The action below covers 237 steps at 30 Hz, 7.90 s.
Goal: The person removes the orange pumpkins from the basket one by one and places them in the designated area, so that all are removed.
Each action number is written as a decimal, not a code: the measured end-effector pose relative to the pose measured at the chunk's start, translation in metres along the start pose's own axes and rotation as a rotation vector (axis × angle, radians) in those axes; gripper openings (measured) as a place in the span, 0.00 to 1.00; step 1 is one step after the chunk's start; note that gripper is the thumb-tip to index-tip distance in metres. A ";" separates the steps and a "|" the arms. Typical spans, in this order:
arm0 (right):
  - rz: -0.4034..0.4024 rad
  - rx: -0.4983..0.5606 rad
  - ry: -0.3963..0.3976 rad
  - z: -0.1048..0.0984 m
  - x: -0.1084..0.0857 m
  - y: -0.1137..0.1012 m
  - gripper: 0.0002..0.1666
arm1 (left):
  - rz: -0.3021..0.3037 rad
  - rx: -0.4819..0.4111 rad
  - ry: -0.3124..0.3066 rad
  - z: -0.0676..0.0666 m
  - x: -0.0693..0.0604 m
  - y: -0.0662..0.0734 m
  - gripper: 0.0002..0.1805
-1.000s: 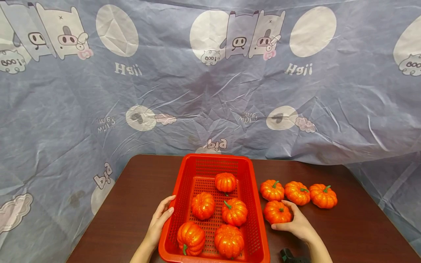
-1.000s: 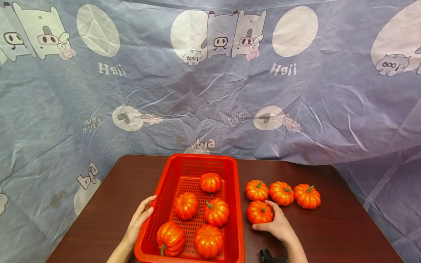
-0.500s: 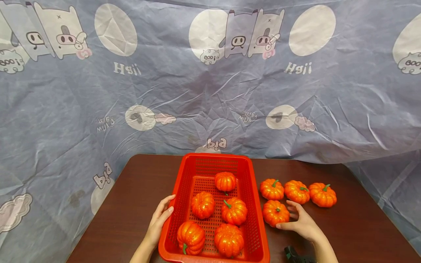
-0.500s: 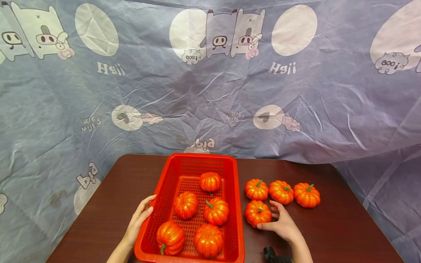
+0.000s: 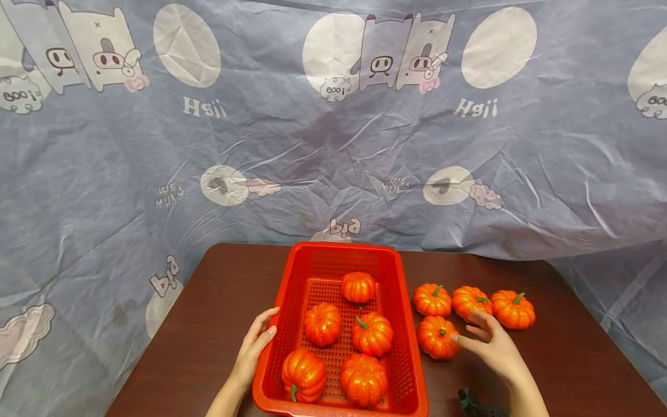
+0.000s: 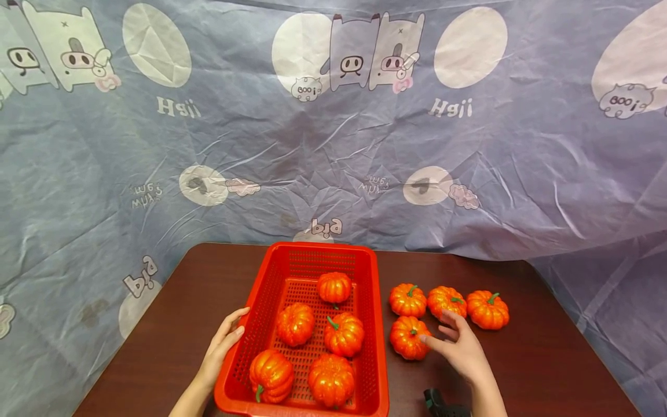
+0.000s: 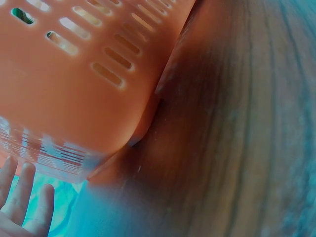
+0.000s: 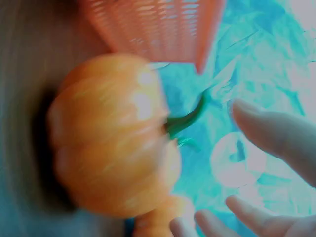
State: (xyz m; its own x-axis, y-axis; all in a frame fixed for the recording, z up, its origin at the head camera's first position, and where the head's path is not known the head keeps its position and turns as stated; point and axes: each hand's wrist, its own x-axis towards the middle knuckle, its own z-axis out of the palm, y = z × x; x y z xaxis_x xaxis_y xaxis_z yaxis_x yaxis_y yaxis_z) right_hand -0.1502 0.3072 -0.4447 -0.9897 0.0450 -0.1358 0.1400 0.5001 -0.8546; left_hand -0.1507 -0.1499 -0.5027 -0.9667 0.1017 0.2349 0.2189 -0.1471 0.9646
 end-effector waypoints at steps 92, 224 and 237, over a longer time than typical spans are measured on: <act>-0.334 -0.137 -0.405 0.193 0.060 -0.134 0.42 | -0.028 0.013 0.016 -0.001 -0.001 0.001 0.21; -0.445 0.716 0.265 -0.032 0.007 0.102 0.25 | -0.031 0.011 0.026 0.000 -0.001 0.002 0.21; -0.242 0.372 0.203 -0.034 -0.008 0.090 0.36 | -0.029 0.019 0.025 0.000 -0.001 0.002 0.21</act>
State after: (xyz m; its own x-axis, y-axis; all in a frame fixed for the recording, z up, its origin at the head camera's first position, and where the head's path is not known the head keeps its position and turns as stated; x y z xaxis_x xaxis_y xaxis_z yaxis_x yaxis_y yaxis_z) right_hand -0.1303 0.3810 -0.5037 -0.9757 0.1514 0.1581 -0.1308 0.1760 -0.9757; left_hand -0.1496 -0.1505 -0.5013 -0.9757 0.0809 0.2037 0.1928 -0.1255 0.9732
